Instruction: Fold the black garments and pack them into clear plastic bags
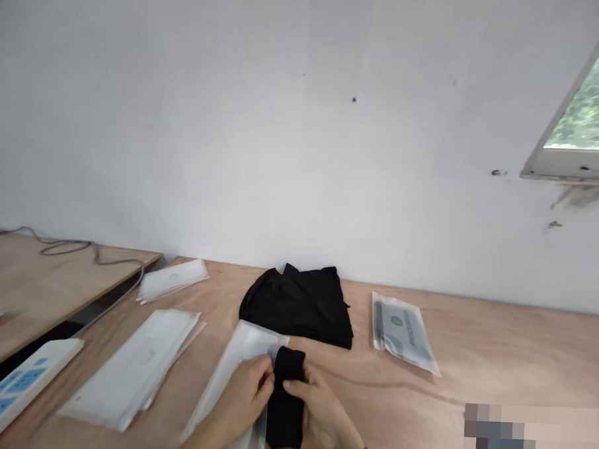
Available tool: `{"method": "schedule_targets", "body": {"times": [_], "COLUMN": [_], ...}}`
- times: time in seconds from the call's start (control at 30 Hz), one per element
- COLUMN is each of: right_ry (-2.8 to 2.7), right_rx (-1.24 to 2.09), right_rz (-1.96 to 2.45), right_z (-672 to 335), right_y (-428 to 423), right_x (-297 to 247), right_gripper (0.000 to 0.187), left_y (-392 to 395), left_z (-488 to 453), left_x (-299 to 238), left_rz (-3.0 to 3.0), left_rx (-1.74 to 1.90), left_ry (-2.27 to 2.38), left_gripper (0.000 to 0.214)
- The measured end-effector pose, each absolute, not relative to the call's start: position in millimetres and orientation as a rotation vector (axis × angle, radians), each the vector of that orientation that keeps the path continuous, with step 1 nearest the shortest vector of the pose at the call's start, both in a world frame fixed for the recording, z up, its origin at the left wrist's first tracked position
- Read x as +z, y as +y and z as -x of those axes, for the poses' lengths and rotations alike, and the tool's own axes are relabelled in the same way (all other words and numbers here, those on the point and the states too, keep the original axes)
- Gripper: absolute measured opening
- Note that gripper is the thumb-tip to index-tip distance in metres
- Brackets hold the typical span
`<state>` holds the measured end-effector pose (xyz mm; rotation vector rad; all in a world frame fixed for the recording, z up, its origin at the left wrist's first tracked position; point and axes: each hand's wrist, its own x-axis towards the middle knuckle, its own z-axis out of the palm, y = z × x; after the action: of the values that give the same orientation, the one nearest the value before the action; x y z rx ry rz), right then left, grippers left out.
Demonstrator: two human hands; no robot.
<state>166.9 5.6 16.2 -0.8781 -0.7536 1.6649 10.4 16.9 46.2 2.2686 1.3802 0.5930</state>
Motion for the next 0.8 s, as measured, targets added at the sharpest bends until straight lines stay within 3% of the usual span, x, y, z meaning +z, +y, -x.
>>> {"method": "schedule_targets", "body": {"times": [0.23, 0.63, 0.8], "right_ry": [-0.46, -0.437, -0.65], "right_rx": [1.816, 1.763, 1.571], "right_rz": [0.832, 0.894, 1.058], "right_z": [-146, -134, -142], "right_y": [1, 5, 13], "right_x": [13, 0, 7], "right_gripper": [0.02, 0.029, 0.026], "left_y": [13, 12, 11], "left_z": [-17, -17, -18], "left_x": [44, 28, 24], "left_rz": [-2.217, -2.218, -2.316], "left_rx": [0.712, 0.722, 0.586], "left_ry": [1.246, 1.261, 1.232], "left_gripper": [0.017, 0.018, 0.012]}}
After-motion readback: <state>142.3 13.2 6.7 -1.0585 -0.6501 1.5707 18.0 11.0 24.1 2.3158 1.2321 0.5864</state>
